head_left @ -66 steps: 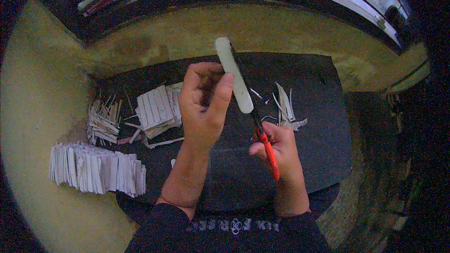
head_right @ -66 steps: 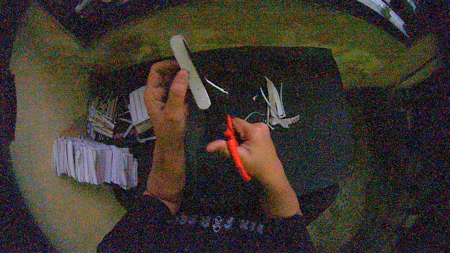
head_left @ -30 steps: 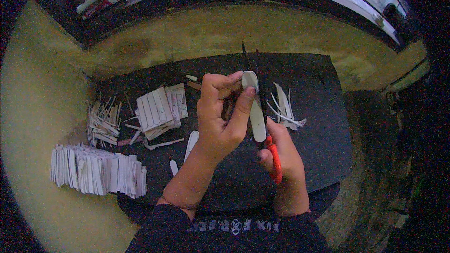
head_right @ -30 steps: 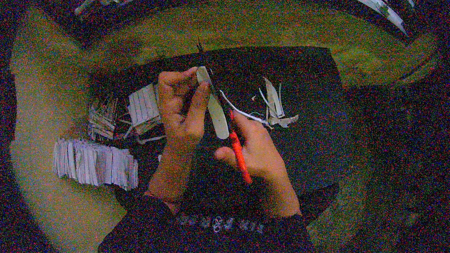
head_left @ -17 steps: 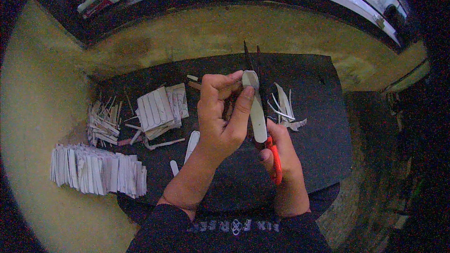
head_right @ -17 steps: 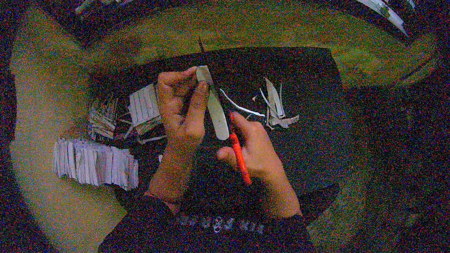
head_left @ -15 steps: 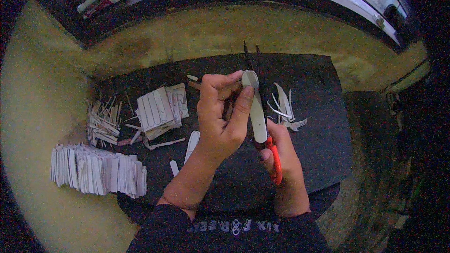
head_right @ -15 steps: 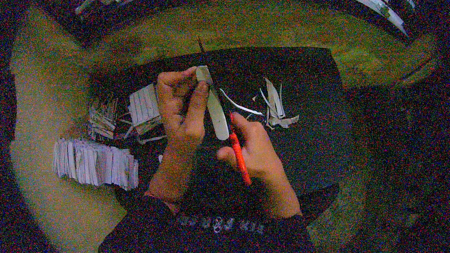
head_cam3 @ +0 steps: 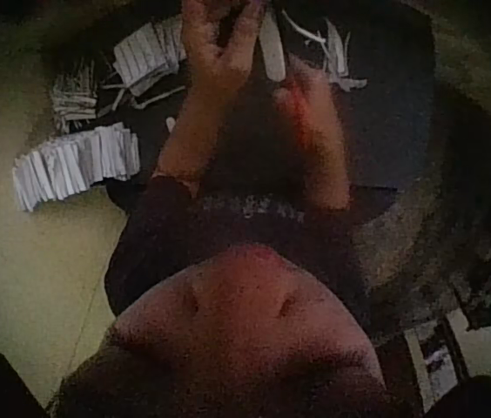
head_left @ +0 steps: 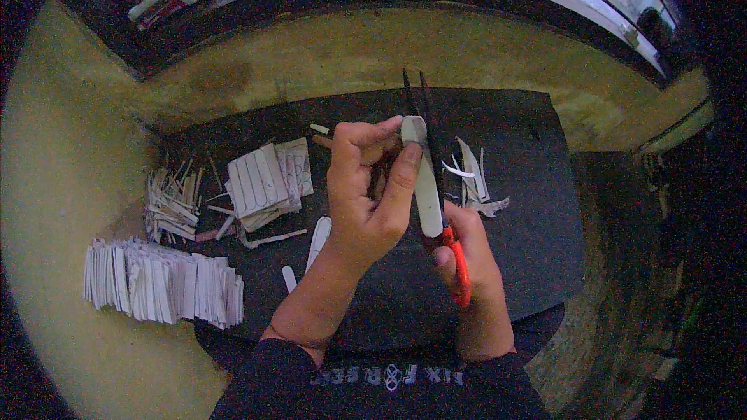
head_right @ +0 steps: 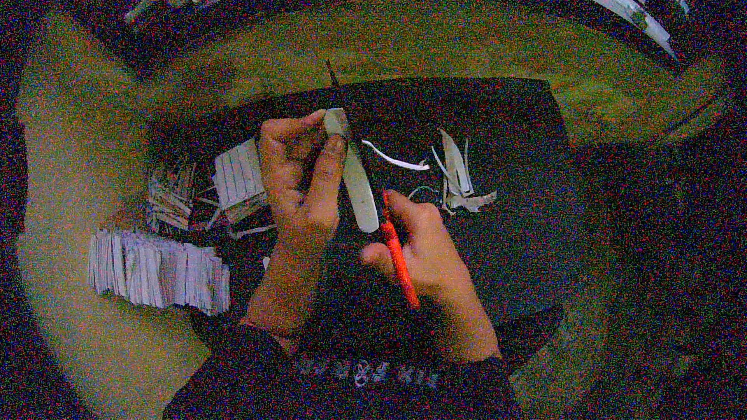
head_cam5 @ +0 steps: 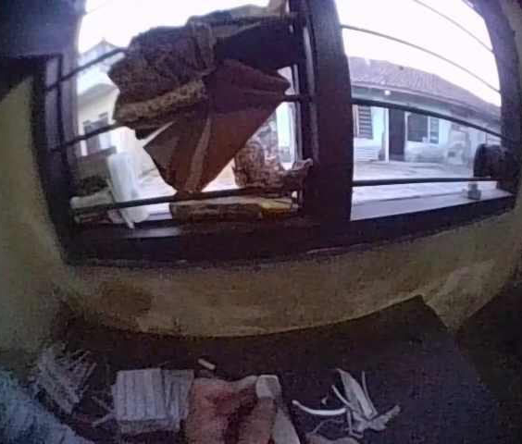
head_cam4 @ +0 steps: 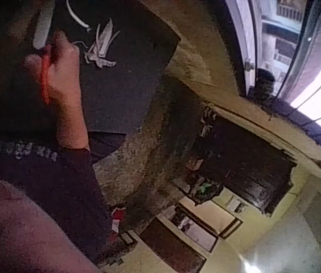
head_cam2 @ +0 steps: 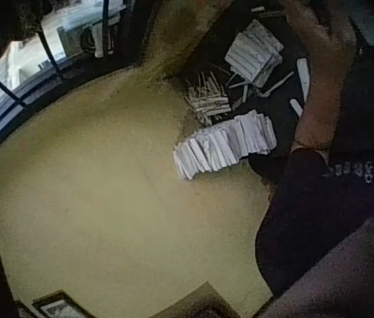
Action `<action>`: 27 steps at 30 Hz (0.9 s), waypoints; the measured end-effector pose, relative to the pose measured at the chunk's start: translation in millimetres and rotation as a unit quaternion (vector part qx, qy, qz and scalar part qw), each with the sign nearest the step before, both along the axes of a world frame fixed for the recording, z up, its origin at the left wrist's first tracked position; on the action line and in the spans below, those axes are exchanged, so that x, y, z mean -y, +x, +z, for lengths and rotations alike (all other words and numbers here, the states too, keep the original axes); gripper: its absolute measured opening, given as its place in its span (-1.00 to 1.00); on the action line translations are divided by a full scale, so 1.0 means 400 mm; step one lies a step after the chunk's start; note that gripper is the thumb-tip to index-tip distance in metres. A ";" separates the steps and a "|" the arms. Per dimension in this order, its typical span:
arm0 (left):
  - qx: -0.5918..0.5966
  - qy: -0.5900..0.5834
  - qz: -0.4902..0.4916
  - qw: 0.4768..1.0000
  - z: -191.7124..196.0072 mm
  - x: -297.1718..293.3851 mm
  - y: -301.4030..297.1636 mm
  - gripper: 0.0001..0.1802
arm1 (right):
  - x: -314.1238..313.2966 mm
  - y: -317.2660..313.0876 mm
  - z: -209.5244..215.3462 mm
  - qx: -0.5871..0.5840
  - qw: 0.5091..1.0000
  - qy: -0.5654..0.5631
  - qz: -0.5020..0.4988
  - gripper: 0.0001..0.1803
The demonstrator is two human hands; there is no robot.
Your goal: The person uses red-handled scissors to trim the edges of small, rectangular white paper pieces. They hold each piece in their left hand and carefully cut along the sides, occasionally rotating the paper to access different edges. The trimmed pieces are placed on a dark table alongside a stack of similar items.
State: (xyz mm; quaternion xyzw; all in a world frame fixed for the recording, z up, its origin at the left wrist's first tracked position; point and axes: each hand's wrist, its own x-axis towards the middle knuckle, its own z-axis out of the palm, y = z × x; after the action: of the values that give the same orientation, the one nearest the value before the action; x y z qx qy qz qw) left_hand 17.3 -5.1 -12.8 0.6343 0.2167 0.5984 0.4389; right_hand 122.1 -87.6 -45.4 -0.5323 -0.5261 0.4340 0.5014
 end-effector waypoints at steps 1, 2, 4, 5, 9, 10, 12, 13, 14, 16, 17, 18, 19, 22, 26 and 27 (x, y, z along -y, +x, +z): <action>0.003 -0.001 0.000 1.000 0.000 -0.001 0.001 -0.75 | -0.001 -0.002 -0.001 -0.002 1.000 0.004 -0.005 -0.31; 0.004 -0.002 -0.003 1.000 -0.002 -0.002 0.000 -0.75 | -0.001 -0.001 -0.002 0.000 1.000 0.005 -0.004 -0.31; 0.005 -0.004 -0.009 1.000 -0.004 -0.004 -0.001 -0.75 | -0.002 0.000 -0.004 0.005 1.000 0.007 -0.003 -0.32; 0.003 -0.001 -0.006 1.000 -0.004 -0.005 0.000 -0.75 | -0.002 -0.001 -0.004 0.002 1.000 0.006 -0.004 -0.32; -0.006 0.005 0.008 1.000 0.000 -0.003 0.002 -0.75 | -0.001 -0.005 0.000 -0.004 1.000 0.002 -0.015 -0.32; -0.009 0.006 0.012 1.000 0.002 -0.001 0.003 -0.75 | 0.000 -0.005 0.002 -0.003 1.000 0.003 -0.019 -0.32; -0.002 -0.003 0.010 1.000 -0.001 -0.003 0.004 -0.75 | -0.001 -0.004 -0.004 0.000 1.000 0.009 -0.022 -0.32; 0.001 -0.007 0.009 1.000 -0.002 -0.004 0.004 -0.75 | -0.001 -0.003 -0.006 0.001 1.000 0.011 -0.024 -0.33; 0.003 -0.012 0.005 1.000 -0.002 -0.004 0.004 -0.75 | -0.001 -0.001 -0.007 0.016 1.000 0.008 -0.023 -0.33; 0.008 -0.023 -0.002 1.000 -0.002 -0.005 0.002 -0.76 | -0.002 0.003 -0.007 0.045 0.999 0.000 -0.021 -0.34; 0.005 -0.020 -0.002 1.000 -0.002 -0.006 0.000 -0.76 | -0.002 0.000 -0.004 0.024 0.999 0.005 -0.025 -0.33; 0.002 -0.018 -0.002 1.000 -0.003 -0.007 -0.001 -0.76 | -0.003 -0.005 0.001 0.002 1.000 0.009 -0.028 -0.33; -0.002 -0.016 -0.001 1.000 -0.003 -0.008 -0.001 -0.76 | -0.003 -0.008 0.004 -0.020 0.999 0.013 -0.032 -0.32; 0.002 -0.029 0.000 1.000 0.003 -0.005 0.000 -0.76 | 0.000 0.002 0.007 0.015 1.000 0.000 -0.021 -0.30; -0.016 -0.009 0.012 1.000 0.007 -0.010 -0.007 -0.77 | 0.002 0.003 0.008 0.034 0.999 0.003 -0.029 -0.28; -0.006 -0.010 0.010 1.000 0.006 -0.010 -0.006 -0.77 | 0.002 0.004 0.009 0.031 0.999 0.002 -0.023 -0.28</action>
State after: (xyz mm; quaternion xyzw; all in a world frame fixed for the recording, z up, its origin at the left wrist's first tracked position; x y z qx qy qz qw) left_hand 15.1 -1.2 -10.3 0.6313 0.2321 0.5964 0.4380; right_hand 123.9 -88.4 -41.6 -0.5564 -0.5298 0.4042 0.4962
